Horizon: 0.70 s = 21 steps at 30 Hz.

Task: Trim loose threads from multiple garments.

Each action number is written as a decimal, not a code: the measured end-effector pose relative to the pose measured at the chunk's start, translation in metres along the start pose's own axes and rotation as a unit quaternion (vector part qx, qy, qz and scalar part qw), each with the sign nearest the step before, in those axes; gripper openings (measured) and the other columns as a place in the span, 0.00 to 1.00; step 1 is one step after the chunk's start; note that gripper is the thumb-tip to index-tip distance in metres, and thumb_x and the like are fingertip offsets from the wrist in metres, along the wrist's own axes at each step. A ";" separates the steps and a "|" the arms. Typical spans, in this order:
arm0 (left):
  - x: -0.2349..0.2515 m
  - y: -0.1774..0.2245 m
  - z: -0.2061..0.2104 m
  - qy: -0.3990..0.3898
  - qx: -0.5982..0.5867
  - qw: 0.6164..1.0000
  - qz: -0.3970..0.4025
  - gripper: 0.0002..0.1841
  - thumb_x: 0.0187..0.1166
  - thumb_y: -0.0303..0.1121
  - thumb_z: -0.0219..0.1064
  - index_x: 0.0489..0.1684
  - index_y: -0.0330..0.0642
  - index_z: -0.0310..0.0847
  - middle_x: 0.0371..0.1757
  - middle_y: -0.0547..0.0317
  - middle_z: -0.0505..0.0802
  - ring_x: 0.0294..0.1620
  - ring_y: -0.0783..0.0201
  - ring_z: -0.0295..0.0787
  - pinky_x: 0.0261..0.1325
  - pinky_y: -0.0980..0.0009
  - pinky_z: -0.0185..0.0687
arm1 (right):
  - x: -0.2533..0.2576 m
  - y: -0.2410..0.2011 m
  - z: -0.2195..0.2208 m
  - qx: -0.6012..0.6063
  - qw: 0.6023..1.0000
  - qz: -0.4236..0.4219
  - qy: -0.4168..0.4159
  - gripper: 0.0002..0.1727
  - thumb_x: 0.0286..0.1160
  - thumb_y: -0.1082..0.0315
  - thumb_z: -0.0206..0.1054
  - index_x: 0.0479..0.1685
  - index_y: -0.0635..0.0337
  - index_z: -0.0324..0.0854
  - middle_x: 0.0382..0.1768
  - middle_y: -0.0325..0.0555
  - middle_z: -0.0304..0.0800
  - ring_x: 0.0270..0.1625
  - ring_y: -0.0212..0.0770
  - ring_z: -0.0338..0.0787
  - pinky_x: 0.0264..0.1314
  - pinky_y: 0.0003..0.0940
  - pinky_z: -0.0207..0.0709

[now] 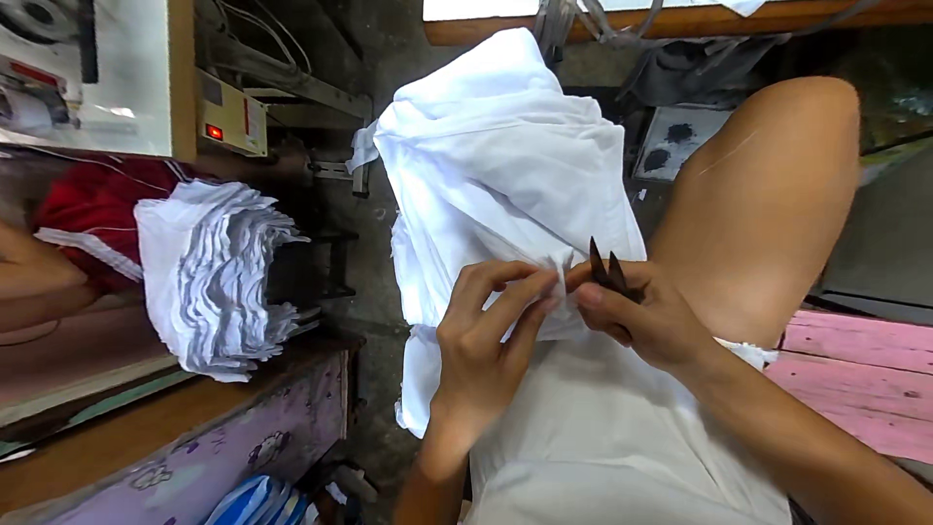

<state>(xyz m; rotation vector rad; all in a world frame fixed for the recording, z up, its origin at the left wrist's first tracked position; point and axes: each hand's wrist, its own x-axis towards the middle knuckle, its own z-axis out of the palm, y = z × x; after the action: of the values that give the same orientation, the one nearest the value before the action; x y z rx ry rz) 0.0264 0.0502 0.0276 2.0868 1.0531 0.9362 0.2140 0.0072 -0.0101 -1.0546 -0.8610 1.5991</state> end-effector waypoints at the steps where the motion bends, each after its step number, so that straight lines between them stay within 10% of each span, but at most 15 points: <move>1: 0.000 0.000 0.001 0.001 -0.002 1.000 0.004 0.08 0.73 0.27 0.76 0.45 0.35 0.93 0.48 0.54 0.93 0.58 0.67 0.86 0.65 0.76 0.80 | 0.000 -0.001 0.002 -0.007 1.000 0.006 0.012 0.05 0.78 0.57 0.71 0.39 0.44 0.89 0.15 0.16 0.74 0.16 0.12 0.66 0.19 0.08 0.59; 9: -0.009 0.001 0.012 0.033 -0.030 0.999 -0.021 0.19 0.69 0.29 0.80 0.56 0.30 0.85 0.47 0.53 0.94 0.50 0.70 0.91 0.57 0.76 0.87 | 0.002 -0.005 0.012 -0.033 0.997 0.006 0.066 0.07 0.76 0.72 0.66 0.36 0.49 0.87 0.17 0.20 0.78 0.15 0.13 0.69 0.17 0.09 0.63; 13: -0.012 0.002 0.012 0.053 -0.072 0.995 -0.053 0.13 0.67 0.29 0.82 0.46 0.33 0.92 0.60 0.53 0.89 0.51 0.74 0.89 0.56 0.79 0.88 | 0.000 0.004 0.011 -0.011 0.998 -0.052 0.039 0.05 0.76 0.69 0.67 0.35 0.48 0.87 0.20 0.19 0.78 0.18 0.11 0.69 0.20 0.07 0.63; 21: -0.015 0.005 0.012 0.072 -0.073 0.993 -0.057 0.04 0.77 0.25 0.72 0.36 0.34 0.90 0.50 0.57 0.94 0.52 0.74 0.91 0.55 0.78 0.89 | -0.006 0.018 0.012 -0.032 0.990 -0.131 0.044 0.04 0.77 0.66 0.69 0.35 0.47 0.86 0.26 0.19 0.80 0.23 0.09 0.71 0.25 0.05 0.65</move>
<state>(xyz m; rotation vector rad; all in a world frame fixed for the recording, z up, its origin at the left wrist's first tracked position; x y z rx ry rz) 0.0318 0.0329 0.0198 1.8429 1.1291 1.0861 0.1971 -0.0036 -0.0202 -1.0040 -0.9546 1.3038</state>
